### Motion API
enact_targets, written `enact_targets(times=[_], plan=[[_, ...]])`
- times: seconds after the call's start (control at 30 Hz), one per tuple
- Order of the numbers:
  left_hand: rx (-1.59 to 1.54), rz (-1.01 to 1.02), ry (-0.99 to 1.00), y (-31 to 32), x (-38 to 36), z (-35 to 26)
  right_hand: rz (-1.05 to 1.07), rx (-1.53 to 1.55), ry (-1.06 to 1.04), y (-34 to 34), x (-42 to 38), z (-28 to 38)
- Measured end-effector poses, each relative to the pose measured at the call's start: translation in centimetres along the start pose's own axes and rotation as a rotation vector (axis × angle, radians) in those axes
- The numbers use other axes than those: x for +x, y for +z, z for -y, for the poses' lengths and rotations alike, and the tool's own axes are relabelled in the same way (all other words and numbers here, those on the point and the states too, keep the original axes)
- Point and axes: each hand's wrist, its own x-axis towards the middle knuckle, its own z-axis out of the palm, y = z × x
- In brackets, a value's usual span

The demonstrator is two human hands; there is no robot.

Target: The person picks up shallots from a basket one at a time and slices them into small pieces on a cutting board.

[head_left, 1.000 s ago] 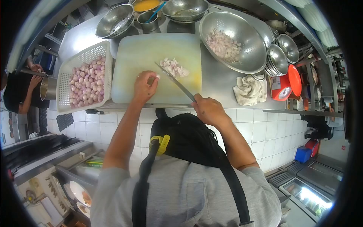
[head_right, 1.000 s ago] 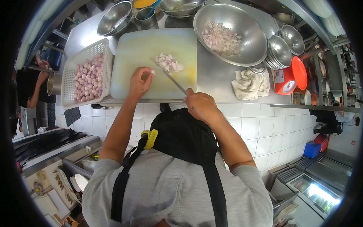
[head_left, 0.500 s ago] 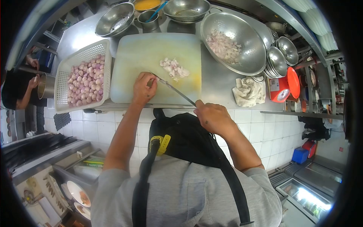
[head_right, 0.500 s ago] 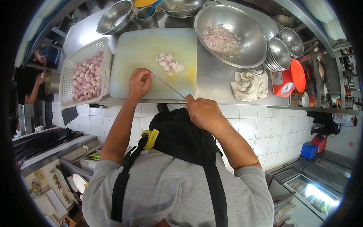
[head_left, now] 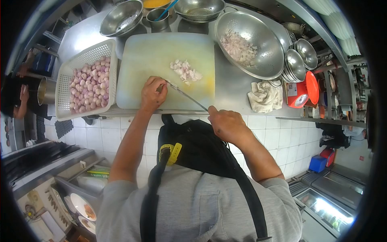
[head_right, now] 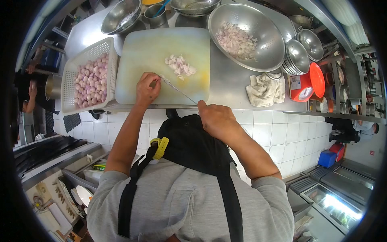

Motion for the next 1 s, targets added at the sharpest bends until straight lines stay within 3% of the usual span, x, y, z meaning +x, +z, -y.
enact_targets(times=[0.2, 0.5, 0.67, 0.8, 1.0], plan=[[0.006, 0.014, -0.013, -0.2, -0.1, 0.1, -0.024, 0.042, -0.051, 2.2, 1.9, -0.7], [-0.024, 0.078, 0.033, 0.8, 0.7, 0.3, 0.044, 0.137, 0.052, 2.4, 2.0, -3.1], [-0.074, 0.171, 0.046, 1.8, 3.0, 1.6, -0.052, 0.065, 0.072, 2.7, 2.4, -2.8], [-0.049, 0.132, 0.025, 2.0, 2.9, 1.2, -0.193, 0.029, 0.034, 4.4, 3.0, -2.1], [0.036, 0.133, 0.069, 1.9, 3.0, 1.0, -0.127, 0.033, 0.075, 2.6, 0.7, -0.6]])
